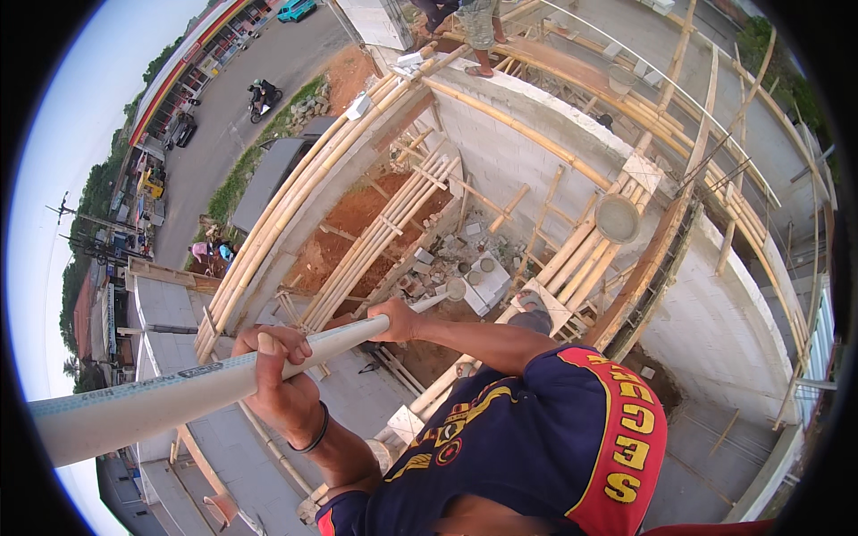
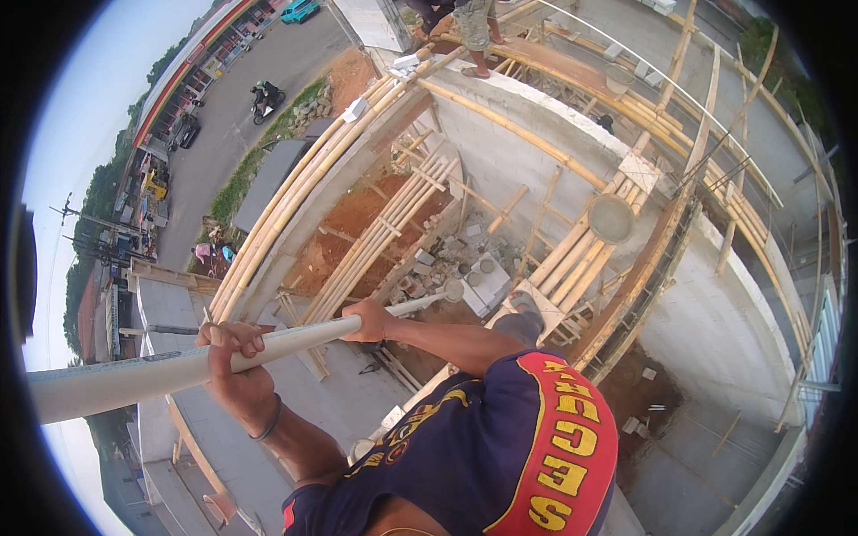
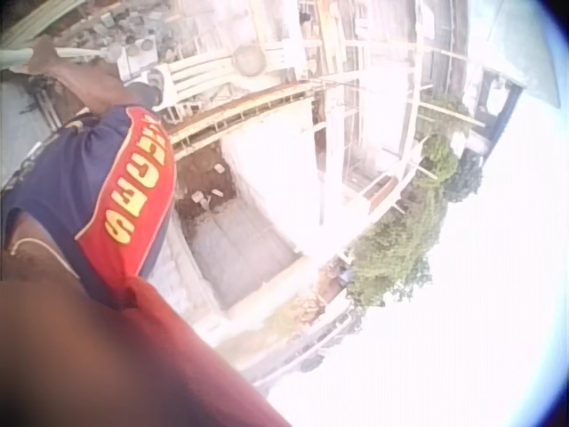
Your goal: The person handles a long white PVC pipe on a bamboo scaffold, positioning and adjusting it. They then use a trowel to scoop cement from a bucket and apply it to a wall joint.
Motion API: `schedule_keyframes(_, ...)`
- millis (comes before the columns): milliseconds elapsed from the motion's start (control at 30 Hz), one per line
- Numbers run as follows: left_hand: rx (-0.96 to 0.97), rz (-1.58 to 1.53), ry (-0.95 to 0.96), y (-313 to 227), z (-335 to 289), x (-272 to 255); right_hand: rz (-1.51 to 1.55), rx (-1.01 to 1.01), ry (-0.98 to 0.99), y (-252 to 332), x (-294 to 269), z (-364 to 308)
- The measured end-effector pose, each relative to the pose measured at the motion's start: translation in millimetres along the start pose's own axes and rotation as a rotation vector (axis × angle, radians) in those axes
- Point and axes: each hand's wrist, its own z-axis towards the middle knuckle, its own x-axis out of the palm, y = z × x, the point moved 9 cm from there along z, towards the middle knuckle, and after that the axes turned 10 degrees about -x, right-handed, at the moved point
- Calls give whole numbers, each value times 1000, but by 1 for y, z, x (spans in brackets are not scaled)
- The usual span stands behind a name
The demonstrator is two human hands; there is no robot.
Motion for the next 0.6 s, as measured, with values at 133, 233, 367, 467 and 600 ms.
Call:
schedule_keyframes(133, 427, -103, 248, -58, 7, -20, -63, -15, -97, 58, -15, 25)
schedule_keyframes(233, 549, -64, -44, -20, 13, -72, -28, -30, -153, 103, -26, 42)
schedule_keyframes(367, 27, 116, 182, 160, 19, -51, -28, -90, -165, 163, -38, 71)
schedule_keyframes(467, -154, 301, 112, 261, 3, -31, -38, -137, -173, 208, -43, 89)
schedule_keyframes(600, 22, 120, 20, 273, 8, -15, -11, -234, -163, 265, -43, 113)
